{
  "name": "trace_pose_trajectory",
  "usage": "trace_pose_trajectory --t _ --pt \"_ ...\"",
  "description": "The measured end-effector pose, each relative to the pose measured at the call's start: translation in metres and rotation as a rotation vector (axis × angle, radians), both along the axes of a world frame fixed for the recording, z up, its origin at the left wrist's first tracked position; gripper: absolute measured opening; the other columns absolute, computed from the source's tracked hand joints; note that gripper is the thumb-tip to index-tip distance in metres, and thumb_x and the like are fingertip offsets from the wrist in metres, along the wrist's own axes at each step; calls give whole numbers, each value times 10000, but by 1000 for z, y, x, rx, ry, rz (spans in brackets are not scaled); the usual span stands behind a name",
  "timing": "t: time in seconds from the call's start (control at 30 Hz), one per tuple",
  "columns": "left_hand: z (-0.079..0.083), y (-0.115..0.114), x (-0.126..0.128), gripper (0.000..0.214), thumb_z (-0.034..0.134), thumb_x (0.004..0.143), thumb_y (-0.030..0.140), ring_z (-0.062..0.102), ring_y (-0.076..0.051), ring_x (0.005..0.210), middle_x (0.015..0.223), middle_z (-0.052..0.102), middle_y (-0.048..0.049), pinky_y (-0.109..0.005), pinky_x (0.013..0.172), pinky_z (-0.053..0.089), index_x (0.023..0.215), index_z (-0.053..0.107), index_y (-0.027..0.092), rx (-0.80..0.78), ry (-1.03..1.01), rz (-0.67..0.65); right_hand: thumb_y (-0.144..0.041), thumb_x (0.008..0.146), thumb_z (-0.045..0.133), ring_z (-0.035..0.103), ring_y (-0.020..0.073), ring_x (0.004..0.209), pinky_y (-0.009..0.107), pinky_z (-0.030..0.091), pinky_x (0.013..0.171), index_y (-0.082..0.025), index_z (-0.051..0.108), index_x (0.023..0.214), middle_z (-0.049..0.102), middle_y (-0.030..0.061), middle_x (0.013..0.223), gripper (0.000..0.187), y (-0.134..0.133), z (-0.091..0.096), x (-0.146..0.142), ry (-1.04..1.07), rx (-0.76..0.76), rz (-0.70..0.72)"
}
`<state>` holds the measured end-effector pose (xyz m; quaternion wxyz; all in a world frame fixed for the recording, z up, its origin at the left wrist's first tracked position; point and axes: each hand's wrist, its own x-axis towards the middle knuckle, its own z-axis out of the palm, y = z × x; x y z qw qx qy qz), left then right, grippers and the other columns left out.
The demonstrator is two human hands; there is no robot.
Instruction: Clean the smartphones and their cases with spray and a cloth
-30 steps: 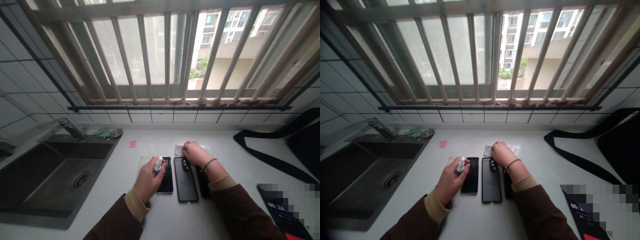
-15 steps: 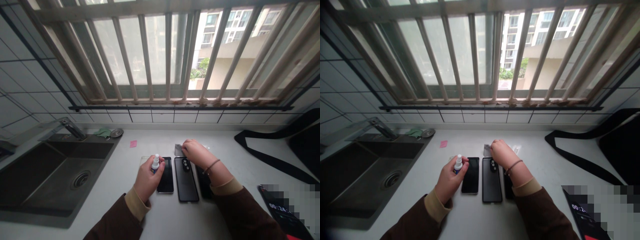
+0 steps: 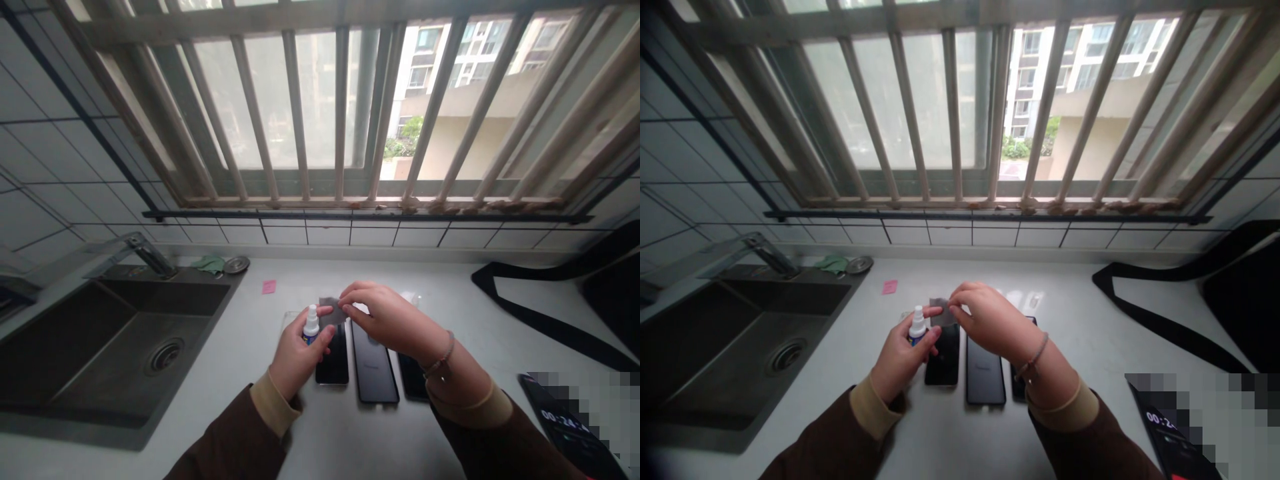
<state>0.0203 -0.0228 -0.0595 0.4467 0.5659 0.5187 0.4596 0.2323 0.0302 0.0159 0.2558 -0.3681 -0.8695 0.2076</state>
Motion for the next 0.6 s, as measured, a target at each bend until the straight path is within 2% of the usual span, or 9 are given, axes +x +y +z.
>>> trace_pose_trajectory --t 0.03,0.1,0.17,0.23,0.3,0.37,0.5,0.6 --pt "0 0 0 516 709 926 515 670 -133 588 1032 750 -87 -248 513 546 1317 667 180 11 18 2 -194 1021 600 689 229 1041 391 524 977 -209 785 1007 759 76 1089 187 0 -1 0 6 -3 -3" --pt "-1 1 -1 468 696 940 501 661 -143 593 959 740 -61 -265 538 555 1292 693 194 72 68 7 -196 1012 616 677 238 1085 411 524 999 -216 774 1060 735 88 1156 166 -1 -2 -1 33 9 -25" --pt "0 2 -2 398 688 950 478 698 -172 690 1058 744 -80 -292 610 584 1242 722 210 168 133 19 -230 1000 655 644 254 1169 436 517 1031 -232 761 1106 691 101 1254 150 -3 -3 -5 85 34 -51" --pt "0 3 -2 334 681 960 451 729 -219 876 1144 740 -97 -333 759 609 1191 741 216 266 201 18 -286 984 702 614 267 1228 453 505 1062 -246 759 1118 657 109 1306 150 -8 -5 -12 129 30 -49" --pt "1 3 -2 291 674 971 419 711 -252 1042 1167 739 -100 -375 915 586 1170 743 217 346 251 1 -324 957 750 617 264 1230 449 499 1076 -248 768 1107 658 107 1305 168 -13 -6 -21 156 -25 -14" --pt "1 3 -2 274 676 975 384 692 -255 1102 1176 739 -97 -391 988 554 1186 730 218 397 278 -14 -300 938 774 637 247 1195 421 506 1065 -240 778 1064 674 95 1286 139 -17 -7 -29 193 -88 19" --pt "2 2 -2 295 694 962 386 699 -258 1080 1163 743 -96 -387 948 563 1205 716 220 414 273 -14 -206 930 768 663 211 1091 374 518 1006 -239 787 962 725 58 1215 49 -19 -6 -37 276 -123 39" --pt "3 1 -2 285 654 985 441 714 -245 985 1081 746 -86 -368 868 581 1147 729 219 361 258 -27 -214 961 737 694 195 1030 343 528 950 -256 788 1026 773 34 1102 92 -17 0 -33 331 -132 48"
